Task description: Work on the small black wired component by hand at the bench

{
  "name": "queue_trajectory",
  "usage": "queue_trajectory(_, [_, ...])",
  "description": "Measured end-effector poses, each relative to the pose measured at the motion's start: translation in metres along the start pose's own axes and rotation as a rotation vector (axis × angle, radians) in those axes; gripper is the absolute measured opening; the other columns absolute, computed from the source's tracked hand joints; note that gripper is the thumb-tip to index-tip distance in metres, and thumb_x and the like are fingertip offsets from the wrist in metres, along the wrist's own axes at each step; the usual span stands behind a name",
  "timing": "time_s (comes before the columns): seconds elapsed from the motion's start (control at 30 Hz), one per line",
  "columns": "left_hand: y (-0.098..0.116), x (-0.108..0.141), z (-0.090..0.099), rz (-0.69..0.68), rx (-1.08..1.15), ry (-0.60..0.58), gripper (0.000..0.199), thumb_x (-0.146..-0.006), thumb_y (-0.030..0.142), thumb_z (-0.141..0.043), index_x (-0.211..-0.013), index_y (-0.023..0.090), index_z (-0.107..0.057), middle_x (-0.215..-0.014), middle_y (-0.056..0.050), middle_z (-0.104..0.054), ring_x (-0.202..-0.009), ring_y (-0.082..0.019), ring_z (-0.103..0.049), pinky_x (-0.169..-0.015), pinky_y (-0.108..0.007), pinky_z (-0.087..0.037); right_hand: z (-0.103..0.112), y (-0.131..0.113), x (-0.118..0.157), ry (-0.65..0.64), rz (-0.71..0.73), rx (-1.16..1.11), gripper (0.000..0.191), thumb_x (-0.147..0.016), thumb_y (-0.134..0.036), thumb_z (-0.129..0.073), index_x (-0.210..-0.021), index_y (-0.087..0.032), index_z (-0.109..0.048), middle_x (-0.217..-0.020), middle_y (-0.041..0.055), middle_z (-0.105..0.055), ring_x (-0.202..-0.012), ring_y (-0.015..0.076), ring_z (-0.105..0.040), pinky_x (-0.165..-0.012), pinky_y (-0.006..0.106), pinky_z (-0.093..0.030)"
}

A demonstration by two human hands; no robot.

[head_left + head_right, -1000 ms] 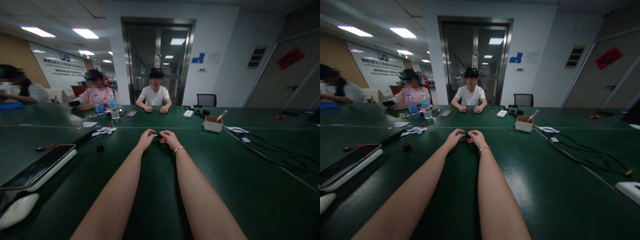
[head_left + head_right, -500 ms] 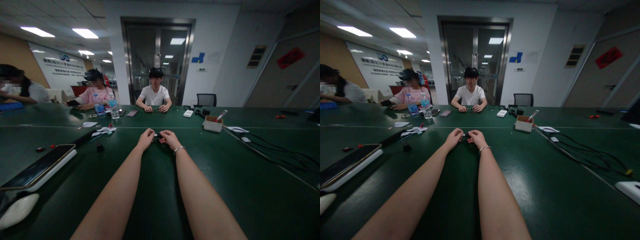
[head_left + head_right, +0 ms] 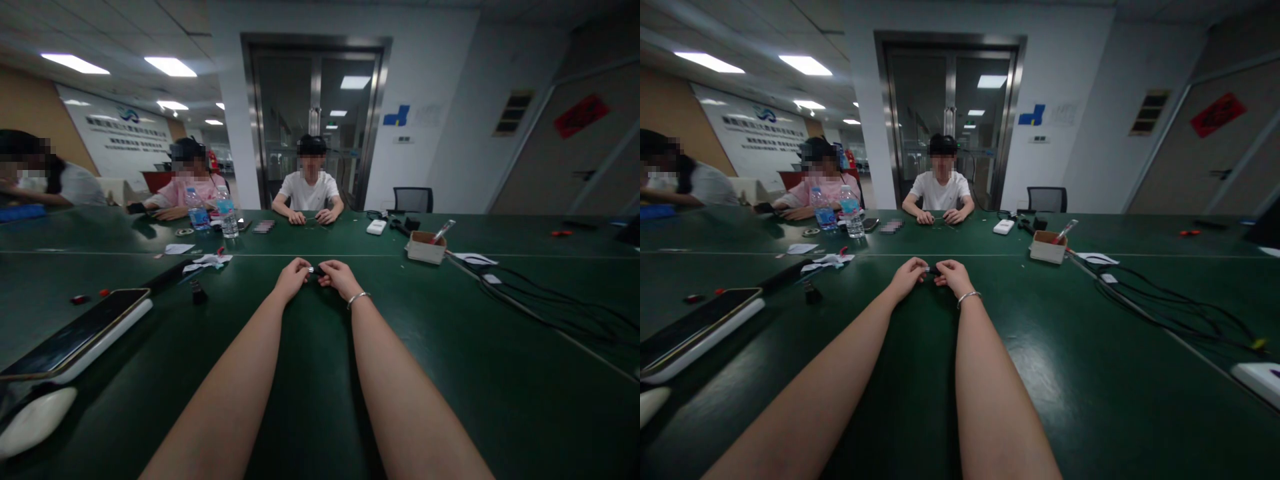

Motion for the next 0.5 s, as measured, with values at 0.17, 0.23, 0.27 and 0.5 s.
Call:
queue_trajectory(0.17, [0.0037,0.0029,0.0014,-0.018,0.026,-0.009,0.016,-0.077,0.023,-0.053,-0.091,0.018,-0.057,-0.065,0.003,-0.06,-0.051,-0.01,-0.056,-0.057,-0.023,-0.043,0.0007,0.0009,-0.0006,0.0,0.014,-0.005,0.004,-0.086,-0.012,-0.057,-0.082,-0.012,-0.059,-0.053,-0.0002,-0.06,-0.042,0.0094,-0.059,-0.042,0.018,-0.05])
queue_trajectory(0.23, [0.0046,0.0038,0.0017,-0.025,0.029,-0.009,0.016,-0.078,0.026,-0.054,-0.091,0.018,-0.056,-0.064,0.003,-0.061,-0.05,-0.01,-0.057,-0.057,-0.023,-0.044,0.0011,0.0011,-0.0005,0.004,0.021,-0.012,0.004,-0.086,-0.013,-0.057,-0.082,-0.012,-0.058,-0.053,-0.0002,-0.06,-0.042,0.0095,-0.059,-0.042,0.018,-0.05])
queue_trajectory(0.27, [0.0043,0.0038,0.0015,-0.026,0.03,-0.011,0.016,-0.079,0.028,-0.054,-0.091,0.018,-0.055,-0.065,0.002,-0.061,-0.05,-0.01,-0.058,-0.057,-0.024,-0.044,0.0013,0.0012,-0.0006,0.005,0.021,-0.015,0.004,-0.085,-0.013,-0.058,-0.082,-0.012,-0.058,-0.053,-0.0001,-0.06,-0.042,0.0096,-0.059,-0.042,0.018,-0.05])
queue_trajectory(0.5, [-0.0022,0.0006,0.0001,-0.033,0.044,-0.016,0.02,-0.08,0.035,-0.057,-0.089,0.017,-0.057,-0.072,-0.001,-0.063,-0.057,-0.012,-0.061,-0.059,-0.025,-0.047,0.0027,0.003,-0.0023,0.014,0.019,-0.022,0.005,-0.084,-0.016,-0.062,-0.082,-0.012,-0.058,-0.051,-0.0007,-0.059,-0.041,0.0098,-0.059,-0.041,0.018,-0.049])
Point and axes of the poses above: each hand's wrist, its own x-axis away from the middle knuckle, its own z-axis out of the back of the hand, y = z × x, the point moved 3 cm from there along -x, towards the middle knuckle
